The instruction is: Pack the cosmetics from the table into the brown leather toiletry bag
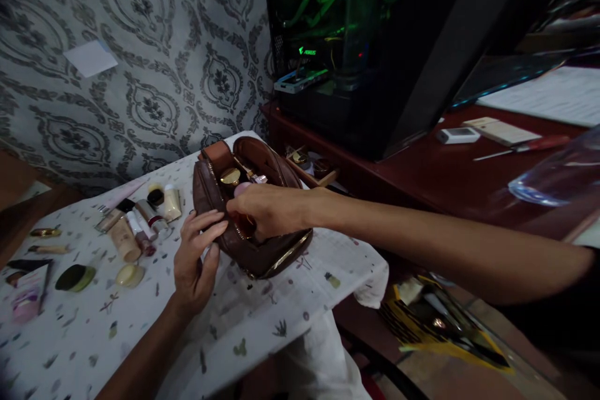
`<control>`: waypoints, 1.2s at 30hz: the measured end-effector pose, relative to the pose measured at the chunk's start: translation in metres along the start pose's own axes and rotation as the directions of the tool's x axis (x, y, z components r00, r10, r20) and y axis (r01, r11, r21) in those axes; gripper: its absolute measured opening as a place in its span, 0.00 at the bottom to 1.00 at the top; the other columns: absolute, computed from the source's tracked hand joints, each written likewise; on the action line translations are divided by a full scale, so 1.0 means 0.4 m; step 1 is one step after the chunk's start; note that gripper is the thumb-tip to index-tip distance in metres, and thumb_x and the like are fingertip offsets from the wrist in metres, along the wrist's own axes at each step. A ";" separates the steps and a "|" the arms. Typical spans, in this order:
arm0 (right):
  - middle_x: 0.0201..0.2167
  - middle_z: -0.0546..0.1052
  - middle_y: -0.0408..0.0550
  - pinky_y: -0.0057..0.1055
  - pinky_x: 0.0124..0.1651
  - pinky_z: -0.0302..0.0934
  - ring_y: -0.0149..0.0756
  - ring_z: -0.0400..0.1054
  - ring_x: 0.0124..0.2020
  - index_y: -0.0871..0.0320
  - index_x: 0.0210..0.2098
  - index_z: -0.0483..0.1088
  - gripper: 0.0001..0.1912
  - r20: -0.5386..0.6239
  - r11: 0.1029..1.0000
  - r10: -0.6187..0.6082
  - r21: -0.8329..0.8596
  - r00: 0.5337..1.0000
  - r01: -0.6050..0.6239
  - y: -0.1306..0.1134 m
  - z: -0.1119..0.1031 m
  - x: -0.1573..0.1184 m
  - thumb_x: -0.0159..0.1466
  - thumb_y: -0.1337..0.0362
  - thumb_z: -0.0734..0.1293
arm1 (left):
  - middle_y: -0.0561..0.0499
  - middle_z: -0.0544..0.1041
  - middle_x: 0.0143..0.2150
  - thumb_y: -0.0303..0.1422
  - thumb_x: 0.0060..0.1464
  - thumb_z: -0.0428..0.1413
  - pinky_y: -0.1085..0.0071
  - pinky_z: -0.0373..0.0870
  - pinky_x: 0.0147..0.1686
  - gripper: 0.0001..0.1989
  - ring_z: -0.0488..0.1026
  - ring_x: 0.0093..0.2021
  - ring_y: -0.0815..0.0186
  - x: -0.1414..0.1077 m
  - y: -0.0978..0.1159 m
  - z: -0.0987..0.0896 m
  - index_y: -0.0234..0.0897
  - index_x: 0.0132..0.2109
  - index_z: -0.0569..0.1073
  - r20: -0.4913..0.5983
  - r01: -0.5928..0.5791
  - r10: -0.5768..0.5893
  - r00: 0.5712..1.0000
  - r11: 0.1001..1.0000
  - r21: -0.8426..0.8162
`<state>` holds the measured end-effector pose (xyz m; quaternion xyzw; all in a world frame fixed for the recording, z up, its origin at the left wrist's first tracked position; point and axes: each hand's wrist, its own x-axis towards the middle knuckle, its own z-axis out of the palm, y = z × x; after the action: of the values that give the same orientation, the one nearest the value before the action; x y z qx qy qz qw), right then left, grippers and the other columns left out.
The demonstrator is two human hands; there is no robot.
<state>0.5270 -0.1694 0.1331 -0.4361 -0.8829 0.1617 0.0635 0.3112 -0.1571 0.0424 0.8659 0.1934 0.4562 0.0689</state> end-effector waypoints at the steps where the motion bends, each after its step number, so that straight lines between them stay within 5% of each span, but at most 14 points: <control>1: 0.35 0.74 0.46 0.27 0.35 0.56 0.33 0.66 0.35 0.63 0.39 0.73 0.11 0.014 0.999 -0.008 -0.048 1.000 0.009 -0.001 0.005 0.006 0.55 0.74 0.72 | 0.44 0.75 0.55 0.28 0.66 0.47 0.47 0.56 0.66 0.16 0.71 0.59 0.58 0.000 0.000 0.000 0.44 0.57 0.70 0.000 0.000 0.000 1.000 1.000 0.000; 10: 0.41 0.76 0.58 0.43 0.52 0.58 0.46 0.67 0.45 0.68 0.45 0.72 0.16 -0.026 0.915 -0.176 -0.374 0.984 0.154 0.027 0.069 0.040 0.58 0.77 0.65 | 0.44 0.75 0.56 0.27 0.66 0.48 0.49 0.55 0.67 0.18 0.70 0.59 0.59 -0.002 -0.003 -0.003 0.44 0.59 0.69 0.031 -0.004 0.003 1.000 1.000 0.017; 18: 0.45 0.73 0.61 0.48 0.57 0.57 0.50 0.65 0.50 0.69 0.47 0.72 0.17 -0.026 0.894 -0.192 -0.417 0.981 0.163 0.056 0.107 0.048 0.59 0.73 0.66 | 0.44 0.74 0.57 0.27 0.66 0.47 0.49 0.55 0.67 0.18 0.70 0.61 0.59 0.002 -0.006 -0.006 0.44 0.60 0.69 0.059 -0.016 0.014 0.998 0.999 0.031; 23: 0.49 0.71 0.62 0.48 0.57 0.56 0.51 0.62 0.53 0.68 0.49 0.72 0.17 -0.030 0.883 -0.181 -0.446 0.983 0.149 0.049 0.069 0.026 0.60 0.70 0.68 | 0.45 0.77 0.53 0.30 0.66 0.48 0.51 0.55 0.67 0.16 0.73 0.55 0.61 0.045 -0.014 -0.042 0.43 0.59 0.71 0.148 -0.078 0.075 0.986 0.997 0.009; 26: 0.49 0.71 0.59 0.46 0.55 0.57 0.50 0.62 0.53 0.65 0.48 0.72 0.13 -0.071 0.885 -0.150 -0.454 0.986 0.102 0.034 0.026 -0.010 0.63 0.68 0.67 | 0.48 0.80 0.43 0.33 0.69 0.46 0.60 0.66 0.57 0.14 0.76 0.44 0.63 0.128 -0.017 -0.072 0.39 0.52 0.75 0.321 0.004 0.018 0.947 0.998 -0.068; 29: 0.46 0.72 0.57 0.47 0.56 0.55 0.48 0.63 0.51 0.63 0.44 0.74 0.09 -0.140 0.888 -0.122 -0.457 0.983 0.045 0.032 0.001 -0.051 0.65 0.69 0.66 | 0.51 0.77 0.32 0.37 0.68 0.45 0.70 0.66 0.35 0.20 0.72 0.33 0.66 0.243 -0.034 -0.077 0.36 0.34 0.77 0.628 0.127 -0.066 0.775 0.990 -0.053; 31: 0.45 0.73 0.56 0.48 0.58 0.53 0.48 0.63 0.51 0.63 0.42 0.74 0.08 -0.183 0.886 -0.111 -0.463 0.977 0.014 0.041 0.000 -0.075 0.65 0.71 0.65 | 0.55 0.71 0.25 0.38 0.65 0.49 0.73 0.59 0.28 0.20 0.66 0.26 0.69 0.315 -0.051 -0.057 0.35 0.28 0.74 0.789 0.148 -0.078 0.609 0.989 -0.016; 34: 0.45 0.74 0.57 0.48 0.60 0.53 0.48 0.63 0.53 0.63 0.42 0.75 0.09 -0.241 0.891 -0.110 -0.454 0.964 -0.012 0.057 0.013 -0.098 0.65 0.71 0.64 | 0.58 0.67 0.21 0.34 0.58 0.57 0.74 0.53 0.25 0.13 0.62 0.23 0.72 0.385 -0.068 -0.002 0.35 0.26 0.75 0.953 0.062 -0.017 0.302 0.998 -0.002; 36: 0.45 0.74 0.57 0.47 0.59 0.54 0.48 0.64 0.51 0.63 0.42 0.75 0.09 -0.257 0.898 -0.106 -0.440 0.961 -0.018 0.065 0.022 -0.105 0.65 0.72 0.64 | 0.57 0.69 0.21 0.33 0.53 0.61 0.73 0.54 0.25 0.09 0.63 0.23 0.70 0.402 -0.065 0.036 0.38 0.26 0.77 0.978 -0.054 -0.062 0.201 0.996 0.074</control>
<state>0.5699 -0.1898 0.1171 -0.4372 -0.8889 -0.1044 0.0890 0.3977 -0.0685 0.1492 0.9607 0.1294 -0.2036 0.1371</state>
